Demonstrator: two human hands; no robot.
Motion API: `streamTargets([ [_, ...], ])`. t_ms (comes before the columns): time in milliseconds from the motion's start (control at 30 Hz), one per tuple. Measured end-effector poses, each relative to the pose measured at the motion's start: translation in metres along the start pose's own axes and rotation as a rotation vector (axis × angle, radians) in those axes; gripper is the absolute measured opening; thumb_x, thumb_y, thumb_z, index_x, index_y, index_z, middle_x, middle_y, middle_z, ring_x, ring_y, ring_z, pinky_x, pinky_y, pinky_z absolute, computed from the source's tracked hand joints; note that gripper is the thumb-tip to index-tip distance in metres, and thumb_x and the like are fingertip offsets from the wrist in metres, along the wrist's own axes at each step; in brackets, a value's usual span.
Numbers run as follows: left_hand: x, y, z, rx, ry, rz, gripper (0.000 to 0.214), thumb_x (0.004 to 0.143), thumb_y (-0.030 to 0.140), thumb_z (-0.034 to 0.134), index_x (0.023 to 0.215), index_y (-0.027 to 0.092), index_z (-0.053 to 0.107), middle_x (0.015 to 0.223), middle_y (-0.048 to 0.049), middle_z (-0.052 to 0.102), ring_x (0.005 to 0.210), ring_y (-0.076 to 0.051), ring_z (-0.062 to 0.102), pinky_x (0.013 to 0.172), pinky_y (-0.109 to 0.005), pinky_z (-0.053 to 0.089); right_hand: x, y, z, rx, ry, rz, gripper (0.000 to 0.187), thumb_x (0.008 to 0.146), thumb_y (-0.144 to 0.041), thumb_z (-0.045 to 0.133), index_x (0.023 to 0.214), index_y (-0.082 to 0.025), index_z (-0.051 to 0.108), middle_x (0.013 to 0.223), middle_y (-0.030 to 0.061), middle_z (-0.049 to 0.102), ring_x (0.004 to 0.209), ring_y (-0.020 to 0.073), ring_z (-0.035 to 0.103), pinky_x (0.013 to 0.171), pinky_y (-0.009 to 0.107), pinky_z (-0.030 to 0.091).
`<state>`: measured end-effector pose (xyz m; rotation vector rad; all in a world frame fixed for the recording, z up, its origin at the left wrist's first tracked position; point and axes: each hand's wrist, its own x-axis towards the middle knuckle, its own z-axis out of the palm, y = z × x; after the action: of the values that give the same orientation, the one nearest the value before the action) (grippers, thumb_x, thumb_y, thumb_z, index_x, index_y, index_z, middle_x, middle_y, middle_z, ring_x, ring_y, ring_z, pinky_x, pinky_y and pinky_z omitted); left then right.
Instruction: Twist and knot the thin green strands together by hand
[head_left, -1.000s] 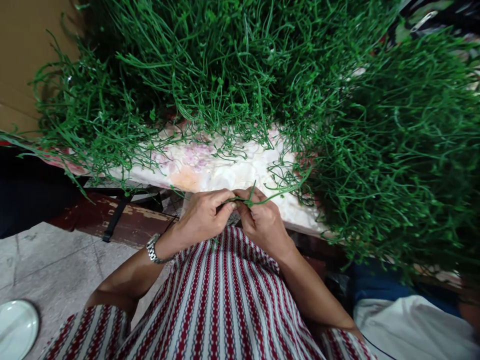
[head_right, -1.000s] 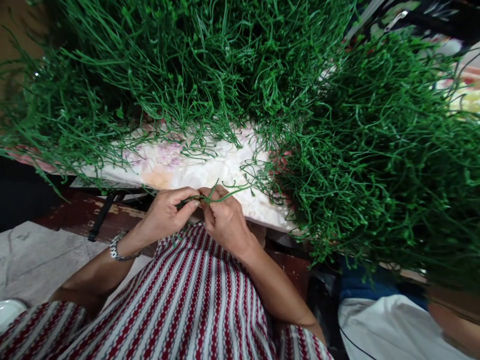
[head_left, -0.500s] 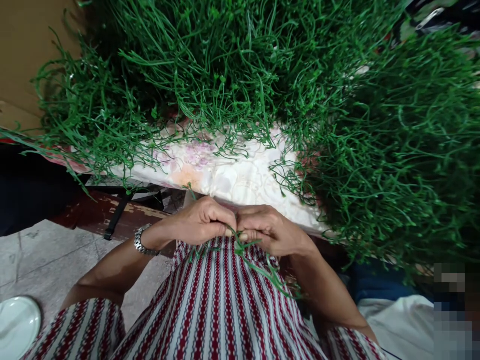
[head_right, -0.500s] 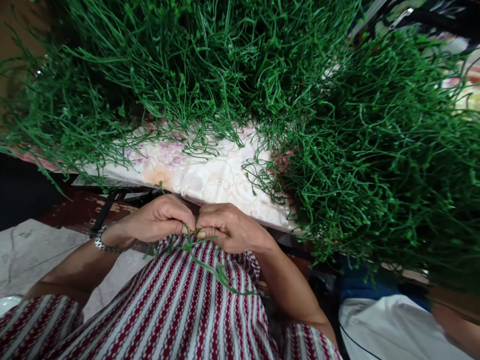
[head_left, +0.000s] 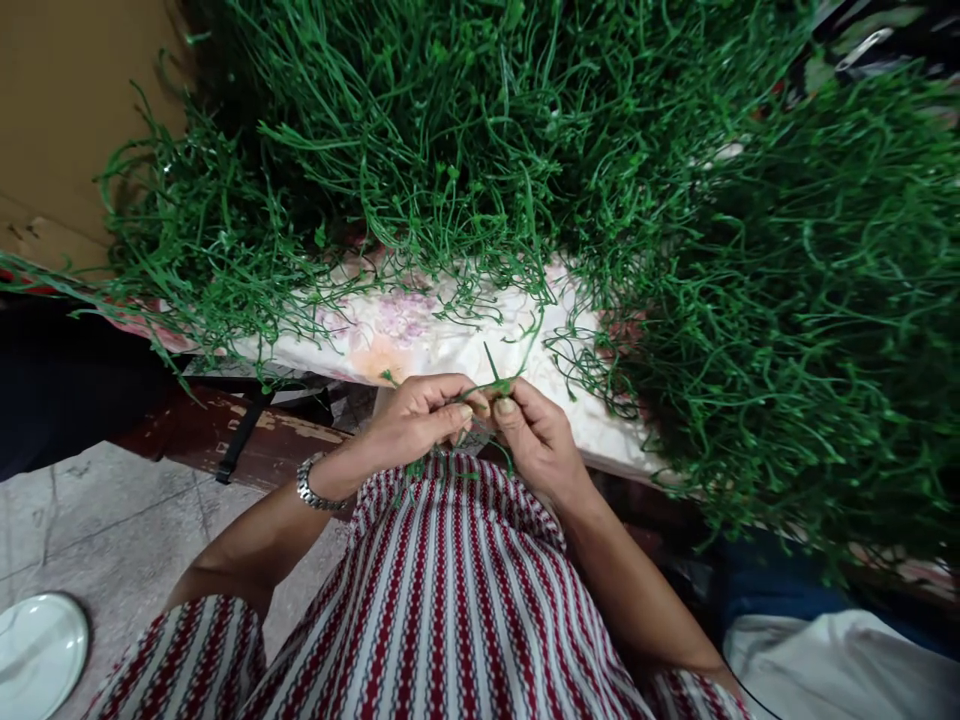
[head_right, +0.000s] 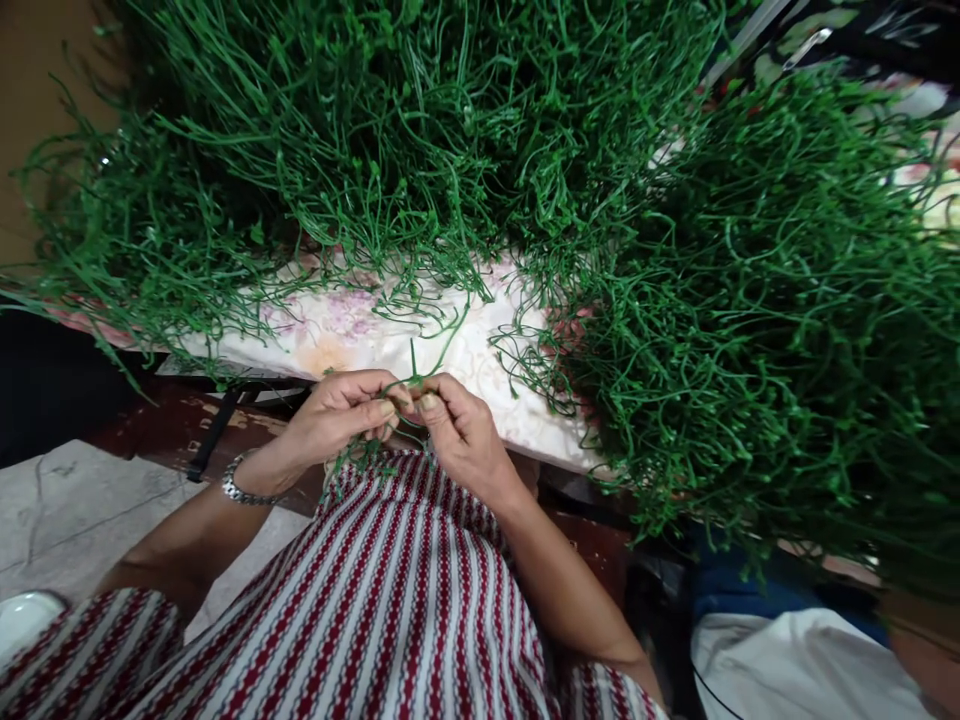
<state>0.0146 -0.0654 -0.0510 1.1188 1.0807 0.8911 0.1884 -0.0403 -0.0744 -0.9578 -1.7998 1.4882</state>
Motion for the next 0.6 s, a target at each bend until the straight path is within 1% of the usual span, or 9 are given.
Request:
streamTargets([
  [33,0.0005,-0.0021,0.0021,0.014,0.018,0.012,0.014,0.078,0.025,0.053,0.081,0.013,0.058,0.057,0.0026,0.049,0.048,-0.006,0.042,0.045,-0.017,0.032,0.0002,0.0003,0.0027,0.009,-0.01,0.007,0.028,0.091,-0.041,0.04,0.09,-0.016,0.053,0.073,0.0004,0.05,0.066,0.0103,0.047,0.059,0.021,0.038],
  [100,0.0003,-0.0058,0.0052,0.056,0.066,0.048,0.008,0.078,0.021,0.054,0.078,0.013,0.055,0.058,0.0035,0.049,0.048,-0.005,0.041,0.045,-0.016,0.031,0.0004,0.0004,0.0063,-0.031,-0.034,-0.004,0.027,0.087,-0.043,0.048,0.092,-0.016,0.053,0.074,-0.0002,0.05,0.065,0.0101,0.045,0.058,0.021,0.037],
  [200,-0.0007,-0.0092,0.008,0.13,0.129,0.09,0.006,0.077,0.018,0.055,0.072,0.014,0.056,0.059,0.0031,0.05,0.053,-0.006,0.044,0.05,-0.017,0.036,0.0001,-0.0012,0.0089,-0.19,-0.027,-0.057,0.022,0.082,-0.036,0.058,0.09,-0.016,0.055,0.073,-0.0009,0.051,0.064,0.0101,0.045,0.059,0.021,0.037],
  [300,-0.0002,-0.0097,0.0088,0.206,0.183,0.155,0.008,0.076,0.018,0.057,0.07,0.014,0.059,0.064,0.0011,0.051,0.06,-0.009,0.047,0.055,-0.02,0.039,-0.0007,-0.004,0.0092,-0.317,0.029,-0.13,0.012,0.085,-0.028,0.054,0.083,-0.016,0.056,0.072,0.0008,0.054,0.066,0.0116,0.047,0.062,0.023,0.037],
  [367,0.001,-0.0094,0.0083,0.238,0.223,0.192,0.007,0.074,0.018,0.059,0.067,0.015,0.059,0.066,0.0006,0.05,0.062,-0.01,0.047,0.057,-0.02,0.039,-0.0011,-0.0052,0.0083,-0.354,0.05,-0.166,0.012,0.086,-0.025,0.05,0.08,-0.016,0.056,0.071,0.0021,0.054,0.067,0.0124,0.048,0.063,0.024,0.038],
  [467,0.0025,-0.0092,0.0064,0.206,0.255,0.167,0.009,0.072,0.016,0.06,0.064,0.015,0.056,0.064,0.0016,0.05,0.062,-0.009,0.046,0.059,-0.021,0.038,-0.0012,-0.0049,0.0058,-0.297,0.007,-0.186,0.015,0.087,-0.024,0.049,0.077,-0.016,0.056,0.069,0.0018,0.051,0.067,0.0119,0.048,0.063,0.024,0.038],
  [533,0.0025,-0.0093,0.005,0.168,0.251,0.129,0.01,0.072,0.016,0.06,0.064,0.014,0.055,0.063,0.0021,0.05,0.06,-0.009,0.045,0.057,-0.02,0.037,-0.0011,-0.0041,0.0042,-0.206,-0.04,-0.185,0.012,0.087,-0.023,0.049,0.081,-0.016,0.057,0.07,0.0008,0.051,0.065,0.0106,0.048,0.062,0.023,0.038],
  [600,0.0021,-0.0094,0.0039,0.154,0.233,0.091,0.01,0.072,0.018,0.06,0.064,0.014,0.055,0.063,0.0022,0.051,0.059,-0.008,0.045,0.056,-0.02,0.037,-0.001,-0.004,0.0035,-0.158,-0.061,-0.182,0.011,0.087,-0.022,0.049,0.085,-0.016,0.057,0.07,0.0001,0.051,0.064,0.0095,0.048,0.061,0.022,0.038],
])
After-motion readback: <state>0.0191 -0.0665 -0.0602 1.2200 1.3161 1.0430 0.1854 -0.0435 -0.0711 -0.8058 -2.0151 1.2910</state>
